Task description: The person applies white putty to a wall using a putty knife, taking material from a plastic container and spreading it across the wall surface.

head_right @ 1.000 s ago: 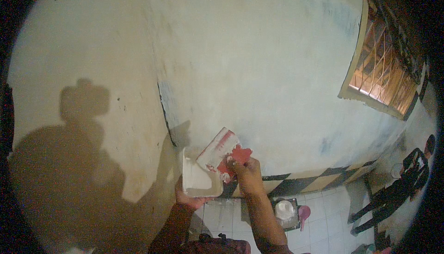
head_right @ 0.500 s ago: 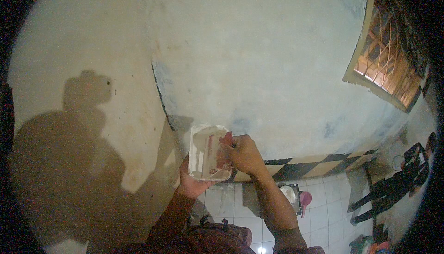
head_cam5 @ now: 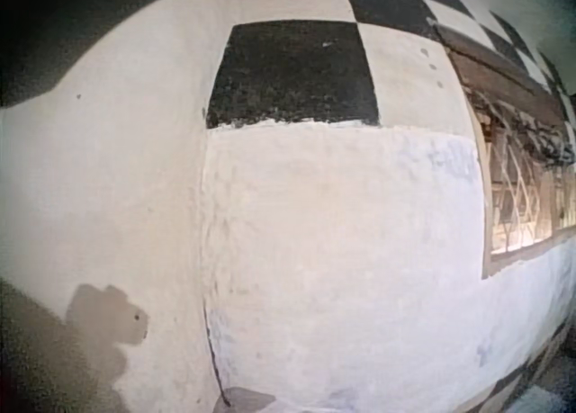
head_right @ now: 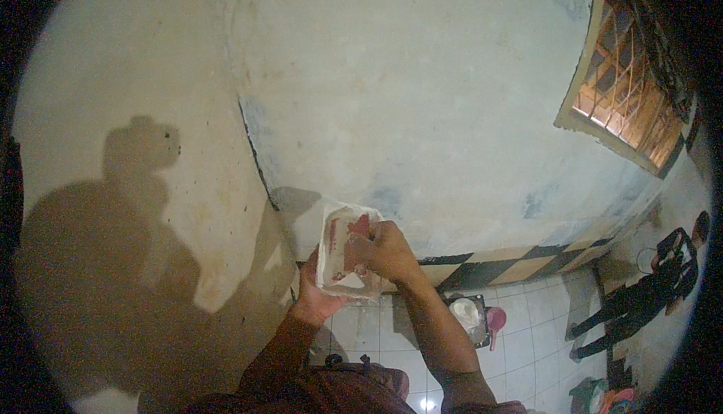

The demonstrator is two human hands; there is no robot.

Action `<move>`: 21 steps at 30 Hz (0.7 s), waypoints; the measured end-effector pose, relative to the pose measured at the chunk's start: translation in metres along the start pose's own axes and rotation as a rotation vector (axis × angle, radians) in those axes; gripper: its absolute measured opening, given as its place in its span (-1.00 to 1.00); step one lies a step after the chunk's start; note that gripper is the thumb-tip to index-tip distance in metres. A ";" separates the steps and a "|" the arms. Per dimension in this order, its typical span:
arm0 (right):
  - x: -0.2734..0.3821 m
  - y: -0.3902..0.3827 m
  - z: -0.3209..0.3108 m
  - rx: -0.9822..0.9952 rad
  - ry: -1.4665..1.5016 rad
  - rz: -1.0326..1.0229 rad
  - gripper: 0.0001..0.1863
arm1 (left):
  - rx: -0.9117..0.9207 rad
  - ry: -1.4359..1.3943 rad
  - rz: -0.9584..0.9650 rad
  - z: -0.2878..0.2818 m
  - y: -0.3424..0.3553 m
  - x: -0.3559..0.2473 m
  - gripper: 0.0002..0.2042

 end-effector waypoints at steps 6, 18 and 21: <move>0.009 -0.005 0.004 0.012 0.186 -0.072 -0.73 | -0.037 0.062 0.010 -0.008 -0.007 0.000 -0.38; 0.024 -0.031 -0.015 -0.131 0.344 -0.221 -0.69 | -0.068 0.085 0.063 -0.025 -0.022 -0.018 -0.36; 0.024 -0.030 -0.015 -0.107 0.243 -0.251 -0.67 | -0.079 0.115 0.081 -0.021 -0.023 -0.021 -0.36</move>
Point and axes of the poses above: each hand's wrist, its own y-axis towards the middle knuckle, its own z-axis out of the palm, x = y × z, the point moved 9 cm from there along y, towards the middle knuckle, and after that the axes turned 13 degrees about y, right-handed, at the moved point
